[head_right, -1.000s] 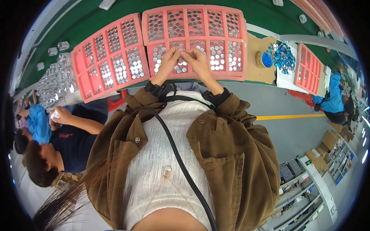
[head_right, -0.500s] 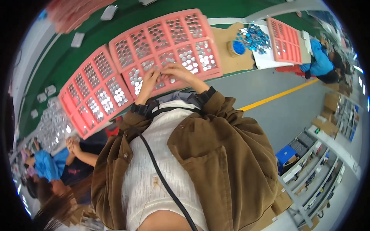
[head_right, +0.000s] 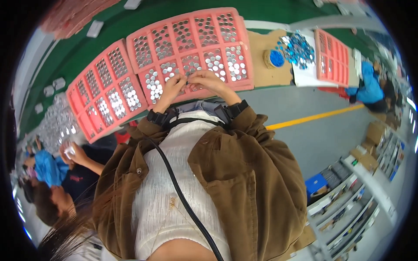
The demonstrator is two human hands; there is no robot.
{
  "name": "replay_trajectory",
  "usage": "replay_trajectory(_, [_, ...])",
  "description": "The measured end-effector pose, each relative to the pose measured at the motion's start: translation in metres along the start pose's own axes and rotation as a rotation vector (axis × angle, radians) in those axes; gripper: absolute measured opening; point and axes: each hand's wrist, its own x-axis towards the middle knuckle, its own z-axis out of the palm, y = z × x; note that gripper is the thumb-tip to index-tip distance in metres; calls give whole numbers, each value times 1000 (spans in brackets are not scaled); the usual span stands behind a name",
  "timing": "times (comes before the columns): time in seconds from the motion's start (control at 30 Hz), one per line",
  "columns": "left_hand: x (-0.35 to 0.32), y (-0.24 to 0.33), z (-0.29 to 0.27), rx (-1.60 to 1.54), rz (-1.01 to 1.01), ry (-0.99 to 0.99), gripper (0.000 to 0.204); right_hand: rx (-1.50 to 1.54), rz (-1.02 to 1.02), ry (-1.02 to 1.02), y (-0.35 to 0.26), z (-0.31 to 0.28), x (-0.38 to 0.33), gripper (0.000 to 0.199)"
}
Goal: The person picks up blue components from a container and places them onto silver discs in a pink tray, pressing them down by hand. They then pick up small silver pieces and place them onto the blue components.
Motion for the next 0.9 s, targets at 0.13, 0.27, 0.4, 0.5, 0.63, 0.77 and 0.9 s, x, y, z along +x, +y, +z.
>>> replay_trajectory(0.13, [-3, -12, 1, -36, 69, 90, 21, -97, 44, 45, 2, 0, 5, 16])
replay_trajectory(0.27, [-16, -15, -13, -41, 131, 105, 17, -91, 85, 9, 1, 16, 12, 17])
replay_trajectory(0.4, [-32, -9, -25, -191, 58, 253, 18, -44, 92, -140, 2, 30, 31, 19])
replay_trajectory(0.5, [-41, -14, -42, -214, 89, 359, 22, -67, 97, -108, 3, 48, 43, 18])
replay_trajectory(0.63, [-59, -27, -71, -279, 49, 570, 24, -246, 95, -131, -2, 85, 68, 18])
replay_trajectory(0.77, [-83, -31, -99, -400, -16, 724, 20, -670, -29, -26, 5, 90, 125, 17])
replay_trajectory(0.9, [-97, -43, -116, -439, -42, 795, 19, -1560, -644, 41, 16, 114, 159, 18])
